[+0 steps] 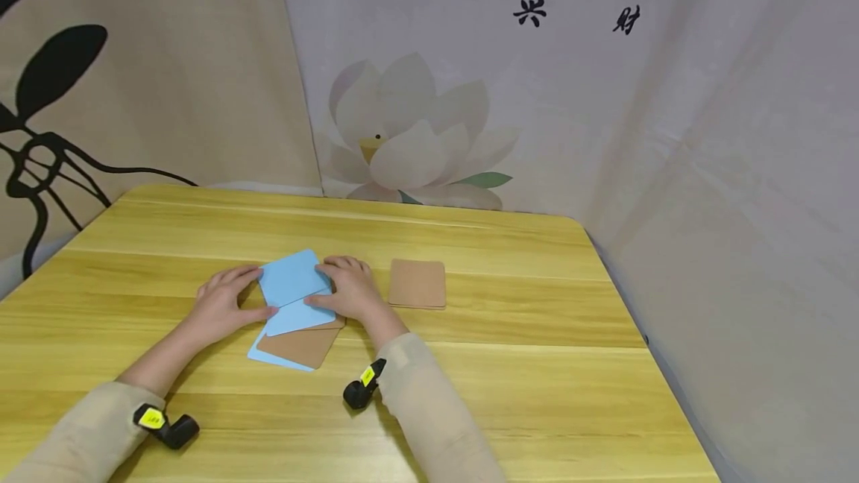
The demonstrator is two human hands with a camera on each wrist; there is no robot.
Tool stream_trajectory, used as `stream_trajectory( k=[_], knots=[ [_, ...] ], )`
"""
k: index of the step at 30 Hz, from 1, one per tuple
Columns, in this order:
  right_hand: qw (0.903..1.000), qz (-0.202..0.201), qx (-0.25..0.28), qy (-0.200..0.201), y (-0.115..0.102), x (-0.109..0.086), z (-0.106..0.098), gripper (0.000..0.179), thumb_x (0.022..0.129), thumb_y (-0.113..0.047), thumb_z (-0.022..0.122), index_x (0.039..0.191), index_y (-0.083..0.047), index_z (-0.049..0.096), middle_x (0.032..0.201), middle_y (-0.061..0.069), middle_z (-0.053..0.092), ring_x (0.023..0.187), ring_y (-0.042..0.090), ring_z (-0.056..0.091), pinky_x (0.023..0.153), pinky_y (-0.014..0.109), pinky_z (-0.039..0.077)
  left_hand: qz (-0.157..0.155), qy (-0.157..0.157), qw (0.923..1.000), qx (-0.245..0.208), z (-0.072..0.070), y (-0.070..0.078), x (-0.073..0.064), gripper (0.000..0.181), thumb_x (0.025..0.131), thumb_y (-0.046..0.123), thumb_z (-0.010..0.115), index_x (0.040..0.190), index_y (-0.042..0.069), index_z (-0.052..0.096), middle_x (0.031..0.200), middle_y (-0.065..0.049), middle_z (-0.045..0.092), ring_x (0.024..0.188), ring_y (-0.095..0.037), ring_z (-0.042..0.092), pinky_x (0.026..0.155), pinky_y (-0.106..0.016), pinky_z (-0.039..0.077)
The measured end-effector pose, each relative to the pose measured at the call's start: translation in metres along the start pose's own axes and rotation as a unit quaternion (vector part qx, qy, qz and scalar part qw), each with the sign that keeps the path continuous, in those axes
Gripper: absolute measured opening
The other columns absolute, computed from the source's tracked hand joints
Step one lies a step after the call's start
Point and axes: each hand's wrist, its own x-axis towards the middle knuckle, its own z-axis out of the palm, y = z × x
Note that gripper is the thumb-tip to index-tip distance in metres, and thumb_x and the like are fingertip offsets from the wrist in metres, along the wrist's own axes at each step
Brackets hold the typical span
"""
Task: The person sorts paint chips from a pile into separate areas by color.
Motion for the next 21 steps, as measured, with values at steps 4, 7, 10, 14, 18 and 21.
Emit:
stream_trajectory(
  k=[4, 7, 10, 14, 18, 21],
  knots=[
    [1.0, -0.004, 0.001, -0.001, -0.0009, -0.0006, -0.0007, 0.066, 0.087, -0.055, 0.063, 0.142, -0.021, 0.049, 0.147, -0.003, 0.04, 0.137, 0.019, 0.029, 0.111, 0.041, 0.019, 0.0, -0.005, 1.0, -0.005, 0.0006, -0.0011, -0.0004, 0.089, 0.077, 0.049, 0.076, 0.138, -0.009, 0.044, 0.143, -0.029, 0.034, 0.128, -0.055, 0.023, 0.096, -0.069, 0.013],
    [1.0, -0.006, -0.001, -0.002, -0.0016, -0.0011, -0.0008, 0.065, 0.087, -0.054, 0.062, 0.142, -0.021, 0.049, 0.147, -0.003, 0.04, 0.137, 0.019, 0.03, 0.111, 0.041, 0.018, 0.001, -0.012, 0.9999, -0.007, 0.0007, -0.0022, -0.0008, 0.09, 0.078, 0.05, 0.075, 0.139, -0.009, 0.043, 0.144, -0.029, 0.033, 0.128, -0.055, 0.022, 0.097, -0.07, 0.011],
    [1.0, -0.007, -0.001, -0.004, -0.0027, -0.0019, -0.0011, 0.064, 0.088, -0.053, 0.062, 0.142, -0.021, 0.049, 0.147, -0.003, 0.04, 0.137, 0.02, 0.029, 0.112, 0.041, 0.017, 0.007, -0.012, 0.9998, -0.01, 0.0007, -0.0021, -0.0012, 0.089, 0.078, 0.049, 0.075, 0.138, -0.008, 0.044, 0.144, -0.029, 0.034, 0.128, -0.055, 0.023, 0.098, -0.07, 0.011],
    [1.0, -0.005, 0.004, -0.006, -0.0047, -0.0035, -0.0023, 0.063, 0.089, -0.052, 0.062, 0.142, -0.02, 0.049, 0.147, -0.002, 0.041, 0.137, 0.02, 0.029, 0.112, 0.041, 0.017, 0.013, -0.011, 0.9998, -0.014, 0.0006, -0.0016, -0.0016, 0.085, 0.078, 0.045, 0.076, 0.138, -0.008, 0.045, 0.143, -0.03, 0.034, 0.128, -0.055, 0.024, 0.098, -0.07, 0.011],
    [1.0, -0.004, 0.007, -0.006, -0.006, -0.0037, -0.0027, 0.063, 0.088, -0.052, 0.062, 0.141, -0.02, 0.05, 0.147, -0.003, 0.041, 0.137, 0.019, 0.029, 0.112, 0.04, 0.017, 0.017, -0.01, 0.9997, -0.015, 0.0004, -0.001, -0.0018, 0.084, 0.078, 0.044, 0.076, 0.137, -0.008, 0.045, 0.143, -0.03, 0.034, 0.128, -0.054, 0.024, 0.099, -0.069, 0.011],
    [0.9999, -0.005, 0.009, -0.004, -0.0062, -0.0039, -0.0021, 0.063, 0.088, -0.052, 0.062, 0.141, -0.019, 0.05, 0.147, -0.002, 0.041, 0.137, 0.019, 0.029, 0.112, 0.04, 0.017, 0.02, -0.007, 0.9996, -0.019, 0.0002, -0.0008, -0.002, 0.084, 0.078, 0.043, 0.077, 0.137, -0.008, 0.046, 0.143, -0.03, 0.034, 0.128, -0.053, 0.024, 0.098, -0.069, 0.011]
  ],
)
